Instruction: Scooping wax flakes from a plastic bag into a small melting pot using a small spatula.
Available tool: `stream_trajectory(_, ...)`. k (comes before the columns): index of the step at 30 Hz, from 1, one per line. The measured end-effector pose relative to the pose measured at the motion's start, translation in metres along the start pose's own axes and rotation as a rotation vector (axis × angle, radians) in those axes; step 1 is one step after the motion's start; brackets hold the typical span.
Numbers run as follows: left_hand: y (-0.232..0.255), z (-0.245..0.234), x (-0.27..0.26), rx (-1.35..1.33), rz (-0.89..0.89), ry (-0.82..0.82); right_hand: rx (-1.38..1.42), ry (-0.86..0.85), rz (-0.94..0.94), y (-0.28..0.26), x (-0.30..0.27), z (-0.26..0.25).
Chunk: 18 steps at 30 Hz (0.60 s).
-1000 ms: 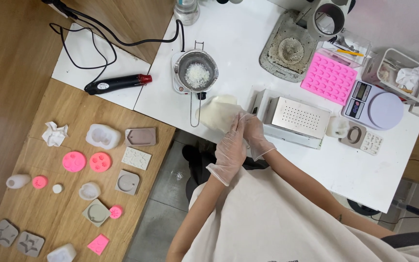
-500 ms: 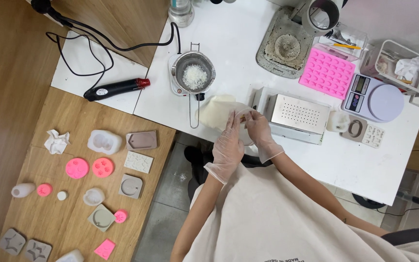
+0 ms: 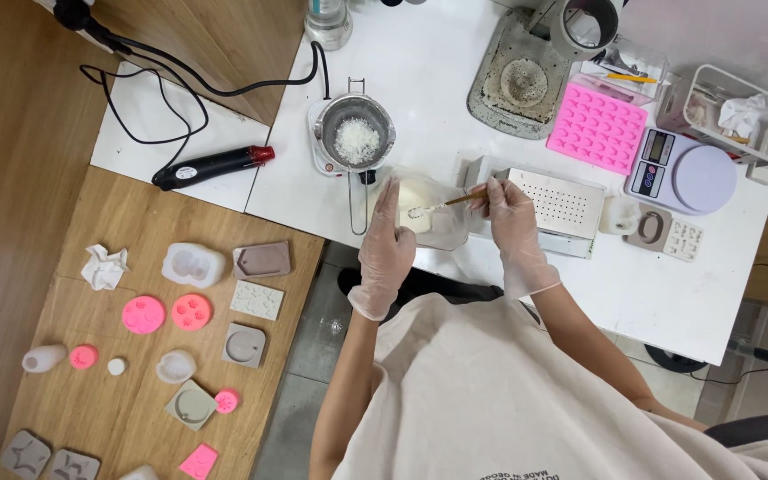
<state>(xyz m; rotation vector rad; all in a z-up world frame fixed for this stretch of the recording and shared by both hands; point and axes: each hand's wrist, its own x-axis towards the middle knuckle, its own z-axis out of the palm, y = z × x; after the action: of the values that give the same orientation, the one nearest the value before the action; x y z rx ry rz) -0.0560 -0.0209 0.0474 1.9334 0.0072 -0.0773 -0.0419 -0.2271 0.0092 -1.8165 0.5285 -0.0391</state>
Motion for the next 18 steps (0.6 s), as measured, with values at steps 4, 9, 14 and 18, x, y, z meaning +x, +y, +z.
stream_trajectory(4, 0.008, -0.012, 0.014, -0.144, -0.122, -0.035, 0.008, 0.035, -0.075, -0.016, 0.007, -0.007)
stream_trajectory(9, -0.003, -0.021, 0.04, -0.208, -0.162, -0.023, 0.024, 0.052, -0.09, -0.048, 0.014, -0.002)
stream_trajectory(14, -0.044, -0.012, 0.067, -0.282, -0.238, 0.016, 0.053, 0.042, -0.108, -0.075, 0.037, 0.016)
stream_trajectory(18, -0.053, -0.009, 0.072, -0.327, -0.275, 0.001, 0.09, 0.019, -0.196, -0.101, 0.058, 0.039)
